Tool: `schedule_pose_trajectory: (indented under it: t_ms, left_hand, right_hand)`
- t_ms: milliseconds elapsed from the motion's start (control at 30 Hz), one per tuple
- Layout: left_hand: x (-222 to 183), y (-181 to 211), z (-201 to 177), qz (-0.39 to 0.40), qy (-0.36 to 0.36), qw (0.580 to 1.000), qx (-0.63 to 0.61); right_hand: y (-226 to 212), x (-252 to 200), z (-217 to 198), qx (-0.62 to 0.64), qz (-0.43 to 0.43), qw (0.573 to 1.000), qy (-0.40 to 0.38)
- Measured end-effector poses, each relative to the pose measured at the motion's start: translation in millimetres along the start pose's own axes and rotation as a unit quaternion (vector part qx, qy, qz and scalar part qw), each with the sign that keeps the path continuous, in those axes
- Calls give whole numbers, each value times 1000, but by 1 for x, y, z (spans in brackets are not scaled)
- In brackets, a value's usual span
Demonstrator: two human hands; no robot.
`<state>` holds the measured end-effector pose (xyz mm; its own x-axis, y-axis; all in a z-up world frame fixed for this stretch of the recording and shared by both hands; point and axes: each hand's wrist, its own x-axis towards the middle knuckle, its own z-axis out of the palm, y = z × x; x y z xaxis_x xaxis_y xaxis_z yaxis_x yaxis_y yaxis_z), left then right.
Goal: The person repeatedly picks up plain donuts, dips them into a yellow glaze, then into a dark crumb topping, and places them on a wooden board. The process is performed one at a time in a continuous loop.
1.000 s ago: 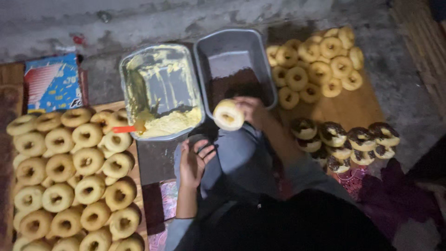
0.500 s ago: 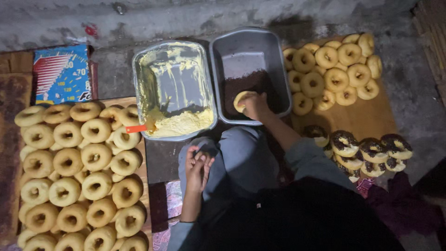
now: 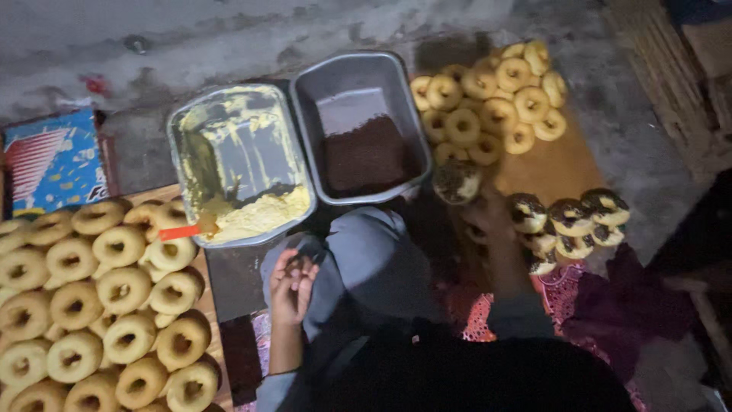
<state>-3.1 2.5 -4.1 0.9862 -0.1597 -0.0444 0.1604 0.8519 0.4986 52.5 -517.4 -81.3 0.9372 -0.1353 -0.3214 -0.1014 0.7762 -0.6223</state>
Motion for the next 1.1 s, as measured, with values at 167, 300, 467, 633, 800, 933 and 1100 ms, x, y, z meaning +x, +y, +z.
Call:
schedule_pose_trajectory:
  t_ms: [167, 300, 467, 633, 800, 933, 1100]
  left_hand:
    - [2, -4, 5, -7, -17, 1000, -9]
    - [7, -14, 14, -17, -12, 1000, -4]
    - [14, -25, 24, -35, 10, 999, 18]
    - [17, -34, 30, -34, 15, 998, 53]
    - [14, -33, 30, -36, 33, 997, 60]
    - [16, -30, 27, -35, 36, 997, 64]
    - [19, -32, 32, -36, 37, 996, 68]
  right_hand:
    - [-70, -44, -53, -101, -167, 977, 88]
    - [-99, -44, -75, -180, -195, 935, 235]
    - [-98, -22, -83, -352, -145, 882, 277]
    - [-96, -13, -92, -686, -192, 657, 245]
    - [-108, -20, -98, -794, -201, 515, 251]
    - [-112, -18, -93, -778, -201, 538, 254]
    - [-99, 55, -63, -716, -273, 621, 164]
